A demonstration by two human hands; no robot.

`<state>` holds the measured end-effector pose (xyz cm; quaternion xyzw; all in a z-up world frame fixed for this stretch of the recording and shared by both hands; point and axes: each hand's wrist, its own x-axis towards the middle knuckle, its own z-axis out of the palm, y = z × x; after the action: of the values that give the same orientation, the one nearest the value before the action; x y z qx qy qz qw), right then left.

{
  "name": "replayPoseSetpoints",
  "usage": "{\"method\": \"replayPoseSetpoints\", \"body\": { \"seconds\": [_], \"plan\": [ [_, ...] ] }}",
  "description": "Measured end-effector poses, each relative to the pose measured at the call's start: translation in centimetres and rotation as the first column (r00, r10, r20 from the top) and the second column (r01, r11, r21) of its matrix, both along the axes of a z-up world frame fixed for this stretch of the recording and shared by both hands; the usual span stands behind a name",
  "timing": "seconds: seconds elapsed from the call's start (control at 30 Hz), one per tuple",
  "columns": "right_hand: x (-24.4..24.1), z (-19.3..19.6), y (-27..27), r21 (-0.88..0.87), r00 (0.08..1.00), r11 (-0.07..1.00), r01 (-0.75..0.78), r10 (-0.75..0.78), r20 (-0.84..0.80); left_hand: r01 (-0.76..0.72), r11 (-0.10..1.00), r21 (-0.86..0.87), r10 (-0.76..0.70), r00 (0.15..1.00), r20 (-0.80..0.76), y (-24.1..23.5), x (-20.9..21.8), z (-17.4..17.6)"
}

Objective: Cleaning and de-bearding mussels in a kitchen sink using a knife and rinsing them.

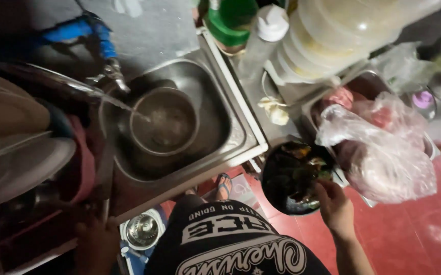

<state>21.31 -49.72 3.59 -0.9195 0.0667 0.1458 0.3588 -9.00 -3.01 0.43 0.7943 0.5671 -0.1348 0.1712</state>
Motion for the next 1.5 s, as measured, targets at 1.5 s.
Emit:
{"method": "replayPoseSetpoints", "body": {
  "seconds": [1.5],
  "plan": [
    [-1.6, -23.2, -10.3, -0.993, 0.144, -0.075, 0.087, 0.988, -0.062, 0.293, 0.93, 0.221, -0.269, 0.954, -0.133, 3.2, -1.7, -1.1]
  ]
}}
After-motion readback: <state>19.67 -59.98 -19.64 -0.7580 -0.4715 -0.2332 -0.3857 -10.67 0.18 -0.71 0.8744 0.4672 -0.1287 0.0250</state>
